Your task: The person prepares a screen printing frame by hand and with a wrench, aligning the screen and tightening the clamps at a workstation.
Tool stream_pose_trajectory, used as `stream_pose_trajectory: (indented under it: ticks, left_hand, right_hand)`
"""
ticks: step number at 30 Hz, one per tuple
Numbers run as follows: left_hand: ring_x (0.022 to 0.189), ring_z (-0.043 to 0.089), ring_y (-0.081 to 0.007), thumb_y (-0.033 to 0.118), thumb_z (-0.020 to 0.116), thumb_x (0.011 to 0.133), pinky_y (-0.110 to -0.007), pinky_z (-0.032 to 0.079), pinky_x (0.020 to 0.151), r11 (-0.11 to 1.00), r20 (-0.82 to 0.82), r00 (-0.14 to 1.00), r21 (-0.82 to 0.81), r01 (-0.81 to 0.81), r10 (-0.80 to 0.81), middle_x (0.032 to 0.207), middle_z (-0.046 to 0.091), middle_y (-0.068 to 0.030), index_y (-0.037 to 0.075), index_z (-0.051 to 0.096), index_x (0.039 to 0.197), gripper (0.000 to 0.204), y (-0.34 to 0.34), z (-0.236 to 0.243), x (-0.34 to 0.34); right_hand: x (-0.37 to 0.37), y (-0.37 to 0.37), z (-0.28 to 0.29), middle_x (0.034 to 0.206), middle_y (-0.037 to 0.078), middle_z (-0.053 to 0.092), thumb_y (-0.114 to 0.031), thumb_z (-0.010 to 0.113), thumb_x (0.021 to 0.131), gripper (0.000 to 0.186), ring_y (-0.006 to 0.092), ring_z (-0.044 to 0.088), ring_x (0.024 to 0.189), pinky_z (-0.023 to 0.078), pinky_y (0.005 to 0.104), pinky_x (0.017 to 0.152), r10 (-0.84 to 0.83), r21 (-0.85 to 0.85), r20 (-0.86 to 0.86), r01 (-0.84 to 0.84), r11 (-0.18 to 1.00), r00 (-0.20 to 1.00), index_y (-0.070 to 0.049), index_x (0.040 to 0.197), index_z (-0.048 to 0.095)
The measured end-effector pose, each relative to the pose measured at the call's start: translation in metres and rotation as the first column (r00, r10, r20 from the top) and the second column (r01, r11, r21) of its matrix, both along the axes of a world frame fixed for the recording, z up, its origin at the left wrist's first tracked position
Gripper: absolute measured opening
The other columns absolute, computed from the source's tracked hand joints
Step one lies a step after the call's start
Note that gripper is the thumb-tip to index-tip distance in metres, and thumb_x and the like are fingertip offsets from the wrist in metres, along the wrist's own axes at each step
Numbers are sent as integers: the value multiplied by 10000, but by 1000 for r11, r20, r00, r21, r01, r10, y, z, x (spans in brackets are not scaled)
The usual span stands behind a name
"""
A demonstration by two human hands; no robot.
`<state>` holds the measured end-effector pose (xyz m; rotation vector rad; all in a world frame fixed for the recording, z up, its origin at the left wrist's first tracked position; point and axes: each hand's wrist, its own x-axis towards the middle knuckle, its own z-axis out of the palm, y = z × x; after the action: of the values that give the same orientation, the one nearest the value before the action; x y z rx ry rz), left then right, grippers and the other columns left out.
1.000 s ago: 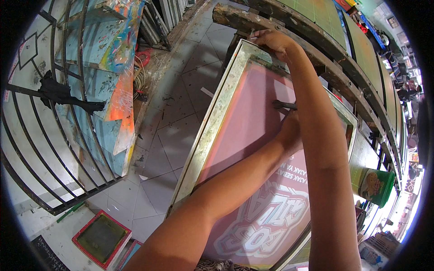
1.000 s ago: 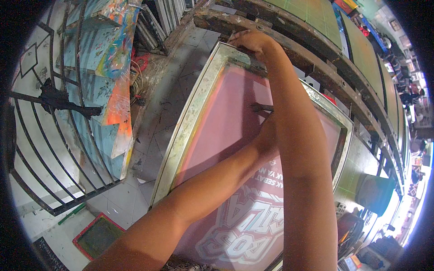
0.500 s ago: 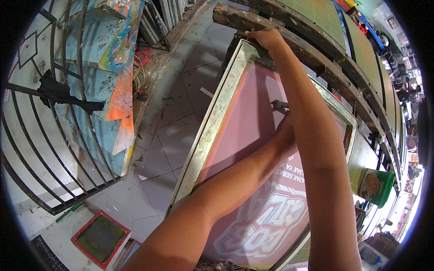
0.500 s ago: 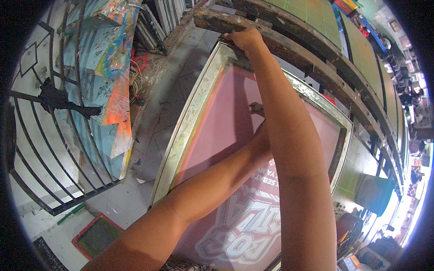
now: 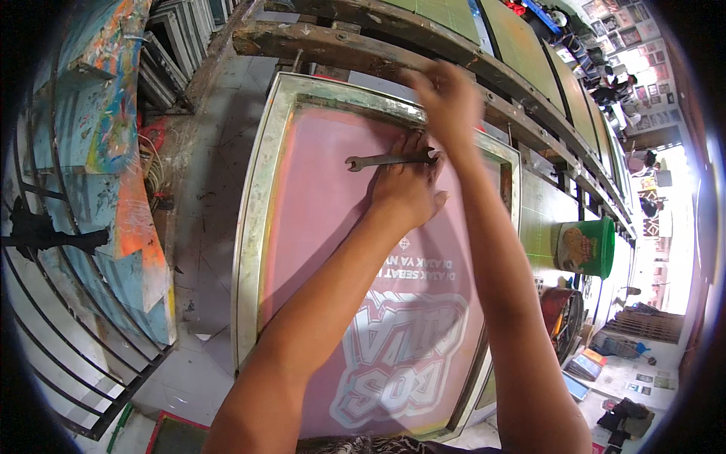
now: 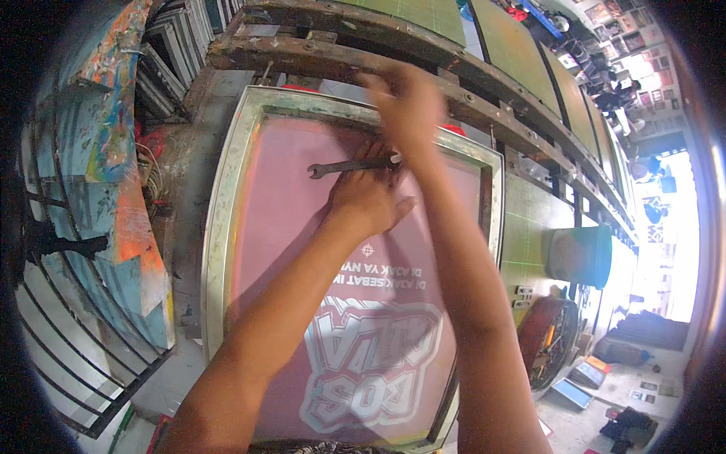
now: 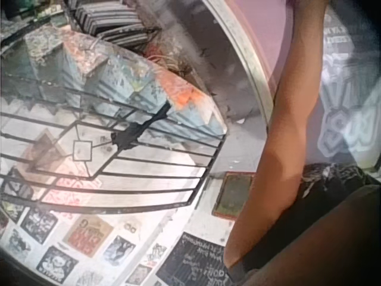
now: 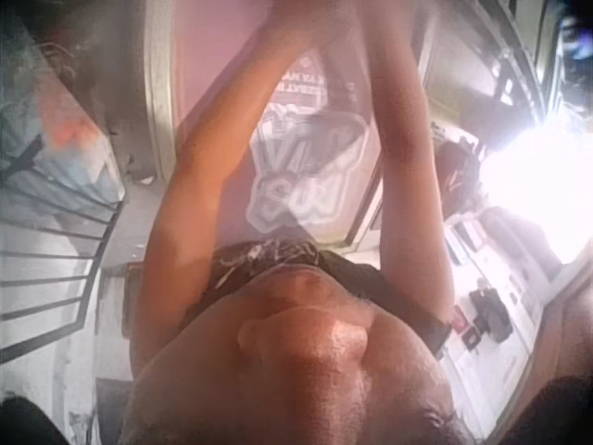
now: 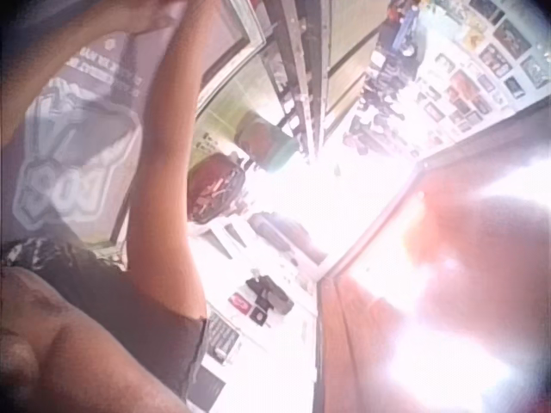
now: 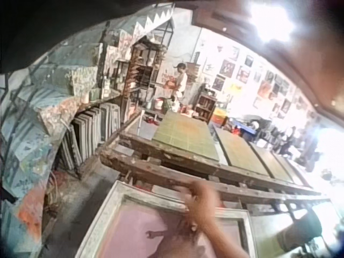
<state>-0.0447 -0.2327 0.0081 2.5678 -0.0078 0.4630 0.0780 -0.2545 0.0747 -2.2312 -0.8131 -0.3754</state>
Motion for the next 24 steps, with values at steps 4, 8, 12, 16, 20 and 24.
stream_pose_trajectory:
  ticks: [4,8,12,16,20,24]
  left_hand:
    - [1410,276,-397,381,664,847,-470,168,1195,994,-67,993,-59,89,-93,1474,349,-269,60,478,1374,645,-11,12,3]
    - [1409,279,-403,383,661,845,-473,167,1195,994,-30,996,-68,81,-83,1472,349,-286,59,486,1368,639,-8,3,3]
    - [1411,275,-409,386,660,842,-475,162,1195,994,-30,995,-65,90,-92,1479,336,-295,55,491,1362,639,-8,3,4]
    - [1416,267,-409,386,659,843,-476,158,1196,995,-61,995,-59,82,-85,1478,337,-296,51,492,1362,640,-5,4,3]
    - [1418,265,-406,384,657,845,-477,157,1196,994,-57,994,-63,86,-90,1479,336,-296,50,492,1362,638,-6,6,3]
    - [1420,265,-401,386,657,845,-475,156,1197,994,-59,995,-65,82,-86,1481,335,-297,52,491,1364,639,-5,6,3]
  right_hand:
    - [89,-189,-10,831,147,722,-444,765,774,421,263,705,812,524,361,776,-487,-201,92,495,845,869,-34,862,732]
    - [110,-220,-23,807,161,721,-517,749,746,491,271,705,797,523,378,775,-578,-395,-101,501,770,809,-37,846,757]
    - [128,-229,-47,750,179,699,-465,766,735,454,290,693,728,519,390,728,-557,-377,-161,471,798,815,-20,824,751]
    - [124,-221,-53,725,171,694,-422,754,760,403,277,687,696,516,381,701,-546,-315,-120,489,813,829,-24,817,749]
    - [125,-223,-56,714,154,696,-385,713,815,361,240,680,680,509,361,689,-524,-257,-188,473,842,831,-25,817,751]
    - [125,-222,-58,788,120,724,-304,644,901,324,192,670,714,501,321,702,-416,-117,-364,402,908,834,1,857,747]
